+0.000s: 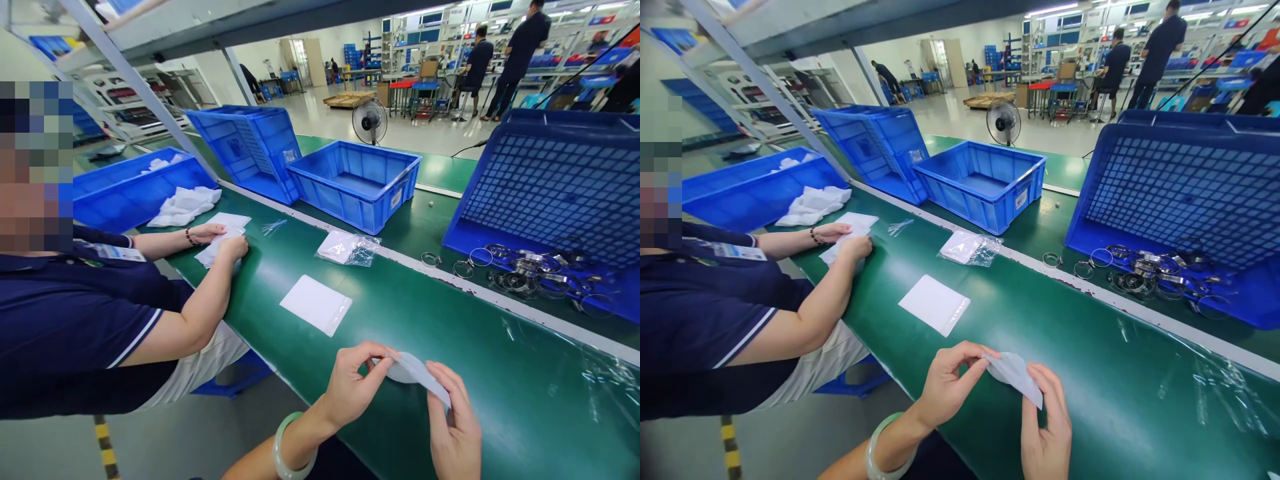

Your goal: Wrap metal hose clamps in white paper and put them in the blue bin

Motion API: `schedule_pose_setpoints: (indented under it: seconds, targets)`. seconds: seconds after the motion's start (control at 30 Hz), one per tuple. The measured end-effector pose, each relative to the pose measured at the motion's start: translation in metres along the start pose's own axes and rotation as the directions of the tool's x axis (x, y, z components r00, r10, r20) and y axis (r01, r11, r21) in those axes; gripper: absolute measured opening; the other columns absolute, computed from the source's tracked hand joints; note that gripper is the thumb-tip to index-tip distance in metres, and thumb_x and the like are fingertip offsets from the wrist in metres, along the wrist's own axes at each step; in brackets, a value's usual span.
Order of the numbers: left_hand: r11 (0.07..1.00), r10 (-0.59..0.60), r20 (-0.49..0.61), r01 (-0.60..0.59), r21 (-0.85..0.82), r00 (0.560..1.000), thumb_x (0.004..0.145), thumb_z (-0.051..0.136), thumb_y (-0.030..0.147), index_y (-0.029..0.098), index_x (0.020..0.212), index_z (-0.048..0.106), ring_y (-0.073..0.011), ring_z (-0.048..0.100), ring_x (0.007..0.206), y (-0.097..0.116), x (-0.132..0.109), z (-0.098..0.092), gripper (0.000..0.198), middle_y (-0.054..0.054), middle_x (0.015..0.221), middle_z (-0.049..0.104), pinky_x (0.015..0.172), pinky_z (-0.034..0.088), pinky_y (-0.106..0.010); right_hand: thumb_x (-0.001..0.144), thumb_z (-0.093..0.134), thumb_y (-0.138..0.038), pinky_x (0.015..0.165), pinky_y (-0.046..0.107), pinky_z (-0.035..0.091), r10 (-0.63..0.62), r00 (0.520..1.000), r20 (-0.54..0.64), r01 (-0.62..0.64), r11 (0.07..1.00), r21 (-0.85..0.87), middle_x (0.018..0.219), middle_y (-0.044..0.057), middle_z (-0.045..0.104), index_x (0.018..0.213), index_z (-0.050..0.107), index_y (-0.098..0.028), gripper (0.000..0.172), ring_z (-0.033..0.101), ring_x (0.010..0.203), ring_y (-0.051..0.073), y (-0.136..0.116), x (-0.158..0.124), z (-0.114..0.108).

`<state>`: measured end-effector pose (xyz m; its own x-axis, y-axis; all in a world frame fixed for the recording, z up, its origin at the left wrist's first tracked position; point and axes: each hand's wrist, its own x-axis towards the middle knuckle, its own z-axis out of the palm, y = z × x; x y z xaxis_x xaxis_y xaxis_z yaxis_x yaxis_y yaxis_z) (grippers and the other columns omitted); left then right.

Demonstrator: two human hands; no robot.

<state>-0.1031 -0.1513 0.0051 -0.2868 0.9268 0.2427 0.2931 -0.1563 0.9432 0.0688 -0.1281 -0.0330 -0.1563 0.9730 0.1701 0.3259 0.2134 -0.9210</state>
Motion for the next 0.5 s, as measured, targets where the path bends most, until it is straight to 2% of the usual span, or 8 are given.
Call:
schedule_pose_setpoints:
  seconds: [0.1, 0.2, 0.33, 0.5]
  targets:
    - [1.0, -0.01, 0.004, 0.01, 0.006, 1.0, 0.086, 0.057, 0.019, 0.016, 0.083, 0.066, -0.0108, 0.062, 0.062, -0.001, -0.001, 0.0, 0.01, -0.005, 0.083, 0.073, 0.058, 0.047, -0.02, 0.086, 0.052, -0.042, 0.083, 0.035, 0.05, 0.1, 0.995, 0.025, -0.101, 0.994, 0.029, 0.113, 0.011, 0.062, 0.103, 0.064, -0.02, 0.03, 0.059, 0.104, 0.026, 0.002, 0.003, 0.0]
    - [1.0, -0.026, 0.003, 0.026, 0.015, 1.0, 0.086, 0.056, 0.019, 0.016, 0.083, 0.065, -0.0098, 0.06, 0.059, -0.003, -0.001, -0.001, 0.01, -0.005, 0.083, 0.073, 0.058, 0.047, -0.02, 0.086, 0.051, -0.044, 0.084, 0.033, 0.049, 0.108, 0.993, 0.038, -0.11, 0.993, 0.051, 0.107, 0.01, 0.065, 0.09, 0.067, -0.02, 0.029, 0.06, 0.102, 0.025, 0.001, 0.006, -0.001]
    - [0.999, -0.017, -0.046, 0.019, 0.041, 0.999, 0.088, 0.052, 0.021, 0.015, 0.083, 0.063, -0.009, 0.055, 0.056, -0.006, -0.003, -0.002, 0.013, -0.005, 0.077, 0.07, 0.057, 0.044, -0.02, 0.085, 0.052, -0.047, 0.083, 0.032, 0.049, 0.146, 0.989, 0.013, -0.147, 0.986, 0.073, 0.105, 0.009, 0.066, 0.093, 0.067, -0.019, 0.032, 0.061, 0.098, 0.025, 0.001, 0.009, -0.005]
    - [0.996, -0.031, -0.084, 0.038, 0.081, 0.996, 0.091, 0.047, 0.025, 0.016, 0.084, 0.053, -0.007, 0.045, 0.046, -0.017, 0.002, 0.002, 0.013, 0.005, 0.054, 0.047, 0.049, 0.036, -0.019, 0.086, 0.05, -0.05, 0.075, 0.028, 0.048, 0.205, 0.977, 0.051, -0.208, 0.977, 0.047, 0.093, 0.007, 0.066, 0.094, 0.064, -0.018, 0.035, 0.061, 0.084, 0.021, 0.0, 0.021, -0.002]
